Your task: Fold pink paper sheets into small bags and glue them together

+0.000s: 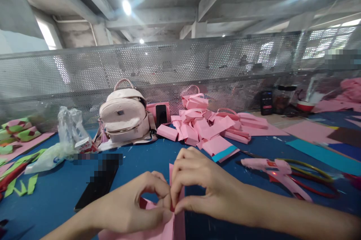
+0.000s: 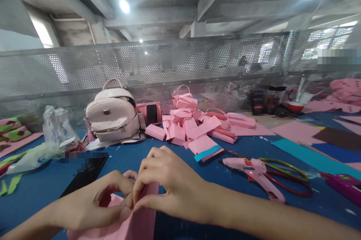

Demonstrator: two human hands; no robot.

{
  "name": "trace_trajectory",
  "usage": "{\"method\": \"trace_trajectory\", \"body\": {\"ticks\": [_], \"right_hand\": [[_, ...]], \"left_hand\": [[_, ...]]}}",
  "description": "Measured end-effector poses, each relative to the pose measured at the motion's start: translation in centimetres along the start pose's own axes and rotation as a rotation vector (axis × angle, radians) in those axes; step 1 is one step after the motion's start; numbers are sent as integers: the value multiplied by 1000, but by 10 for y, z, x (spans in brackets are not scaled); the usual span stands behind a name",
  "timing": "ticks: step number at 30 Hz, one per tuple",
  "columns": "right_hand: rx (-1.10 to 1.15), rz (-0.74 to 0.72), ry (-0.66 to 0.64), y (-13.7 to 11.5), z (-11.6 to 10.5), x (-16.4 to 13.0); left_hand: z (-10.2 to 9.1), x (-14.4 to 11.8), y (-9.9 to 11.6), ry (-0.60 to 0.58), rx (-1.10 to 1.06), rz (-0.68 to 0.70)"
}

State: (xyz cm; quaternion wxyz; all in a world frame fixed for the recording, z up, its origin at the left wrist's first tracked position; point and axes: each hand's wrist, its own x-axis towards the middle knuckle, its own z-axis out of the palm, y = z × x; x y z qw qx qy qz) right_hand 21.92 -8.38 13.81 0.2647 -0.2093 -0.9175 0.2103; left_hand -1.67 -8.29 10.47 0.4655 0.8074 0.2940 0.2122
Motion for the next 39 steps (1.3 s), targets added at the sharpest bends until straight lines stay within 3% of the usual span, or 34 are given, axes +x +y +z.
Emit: {"method": "trace_trajectory", "body": {"ticks": [25,33,36,39], "right_hand": [[-78,17,-15,0,3,1],[-151,-16,41,7,-3,5],[-214,4,67,10,-8,6],[-258,-7,125,17,-12,8]], "left_hand": [[0,0,0,17,48,-18],[-14,16,14,19,191,51],[-24,20,14,96,264,60],[-33,18,7,313,259,90]]}}
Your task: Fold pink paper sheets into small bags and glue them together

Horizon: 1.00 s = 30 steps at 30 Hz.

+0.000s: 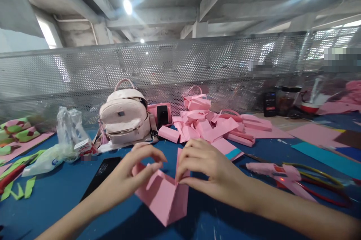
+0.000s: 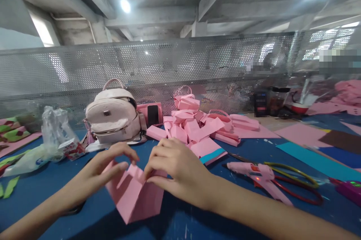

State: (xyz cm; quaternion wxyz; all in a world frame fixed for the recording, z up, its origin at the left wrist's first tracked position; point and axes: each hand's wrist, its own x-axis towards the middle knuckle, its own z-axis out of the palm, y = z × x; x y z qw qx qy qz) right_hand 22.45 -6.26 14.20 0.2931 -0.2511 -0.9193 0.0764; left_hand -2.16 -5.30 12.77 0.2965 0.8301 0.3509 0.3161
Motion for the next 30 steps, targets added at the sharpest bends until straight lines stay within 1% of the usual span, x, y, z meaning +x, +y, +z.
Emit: {"method": "trace_trajectory", "body": {"ticks": [3,5,6,10,12,13,14,16,18,21,24,27,30], "right_hand": [[-48,-17,76,11,2,1],[-82,-7,130,18,6,0],[-94,8,159,21,8,-1],[-67,93,239,29,14,-6],[0,142,264,31,18,-10],[46,171,280,33,21,-12],[95,203,298,34,25,-14],[183,264,346,37,35,-19],[238,318,394,38,46,-25],[285,351,438,39,60,-33],[338,300,460,39,69,-39],[409,225,421,39,76,-44],[435,149,381,39,81,-47]], "left_hand": [[1,-3,-13,311,-11,68],[7,-6,-22,506,-2,152],[13,-8,-26,581,-10,184],[43,-21,-38,747,-70,202],[60,-30,-44,763,-58,171],[67,-35,-48,747,-52,153],[74,-39,-52,708,-65,137],[85,-45,-59,575,-143,108],[91,-48,-65,514,-183,59],[89,-46,-71,512,-198,-5],[83,-44,-76,516,-208,-53],[79,-44,-83,506,-201,-84],[80,-43,-88,486,-204,-98]]}}
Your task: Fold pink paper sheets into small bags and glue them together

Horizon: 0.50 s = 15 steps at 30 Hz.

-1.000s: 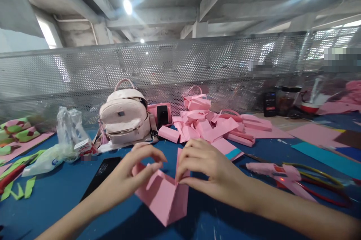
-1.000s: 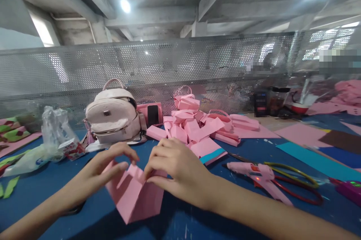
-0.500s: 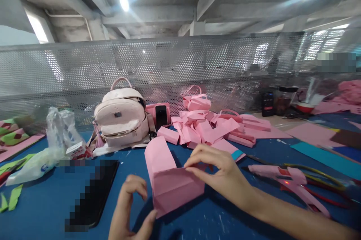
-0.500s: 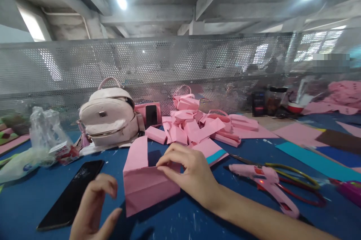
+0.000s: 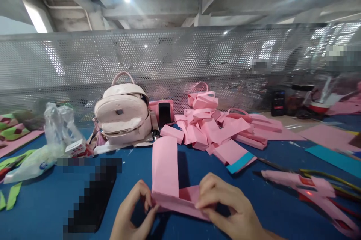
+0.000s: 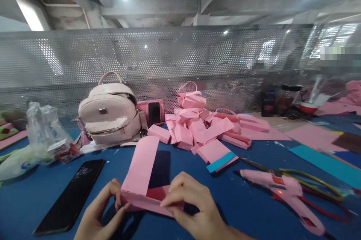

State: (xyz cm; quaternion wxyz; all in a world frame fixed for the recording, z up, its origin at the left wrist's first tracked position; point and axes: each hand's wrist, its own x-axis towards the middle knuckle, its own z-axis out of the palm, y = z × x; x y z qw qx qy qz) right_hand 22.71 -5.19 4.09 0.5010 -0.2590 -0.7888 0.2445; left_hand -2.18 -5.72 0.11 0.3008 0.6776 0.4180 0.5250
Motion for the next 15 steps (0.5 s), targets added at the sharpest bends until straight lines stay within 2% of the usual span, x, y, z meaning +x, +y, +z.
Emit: {"method": "trace_trajectory", "body": {"ticks": [7,11,15], "right_hand": [[-110,-198,-25,4,4,-1],[-193,-263,-123,9,4,-3],[-277,-279,-235,12,2,-6]], "left_hand": [[1,1,-7,-10,-36,-62],[-1,1,-9,-23,-52,-78],[2,-2,-12,-16,-6,-36]]}}
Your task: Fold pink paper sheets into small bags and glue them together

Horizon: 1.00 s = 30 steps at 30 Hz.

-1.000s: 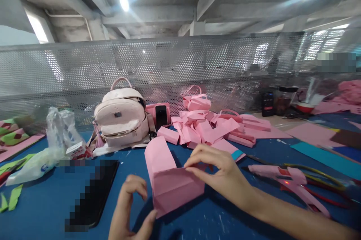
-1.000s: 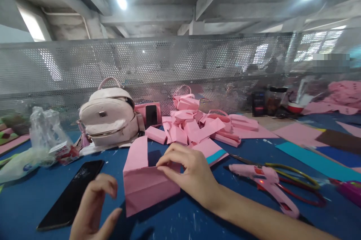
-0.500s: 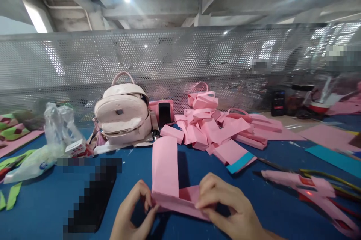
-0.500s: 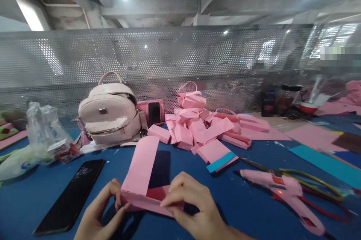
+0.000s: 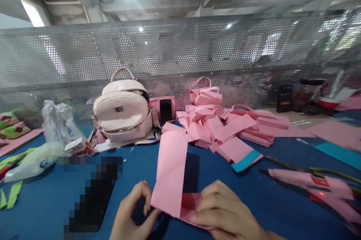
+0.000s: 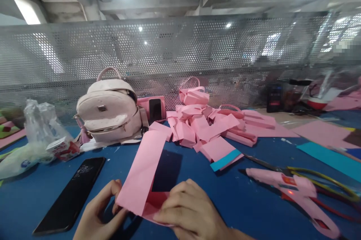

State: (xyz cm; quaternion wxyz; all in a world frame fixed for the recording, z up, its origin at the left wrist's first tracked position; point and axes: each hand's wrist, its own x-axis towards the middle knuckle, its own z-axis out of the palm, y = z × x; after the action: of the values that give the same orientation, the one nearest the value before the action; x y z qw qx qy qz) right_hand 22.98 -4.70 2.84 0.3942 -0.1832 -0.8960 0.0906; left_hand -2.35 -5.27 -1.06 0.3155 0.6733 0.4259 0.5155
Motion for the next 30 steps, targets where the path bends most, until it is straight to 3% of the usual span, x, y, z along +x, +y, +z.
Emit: {"method": "trace_trajectory", "body": {"ticks": [4,9,12,30], "right_hand": [[5,50,-63,2,-2,-2],[37,156,-84,4,-2,-5],[83,177,-91,5,0,-6],[120,212,-79,1,3,-7]], "left_hand": [[-4,3,5,19,53,114],[-24,15,26,129,215,508],[-32,18,38,94,380,643],[-30,17,41,-11,469,604]]}}
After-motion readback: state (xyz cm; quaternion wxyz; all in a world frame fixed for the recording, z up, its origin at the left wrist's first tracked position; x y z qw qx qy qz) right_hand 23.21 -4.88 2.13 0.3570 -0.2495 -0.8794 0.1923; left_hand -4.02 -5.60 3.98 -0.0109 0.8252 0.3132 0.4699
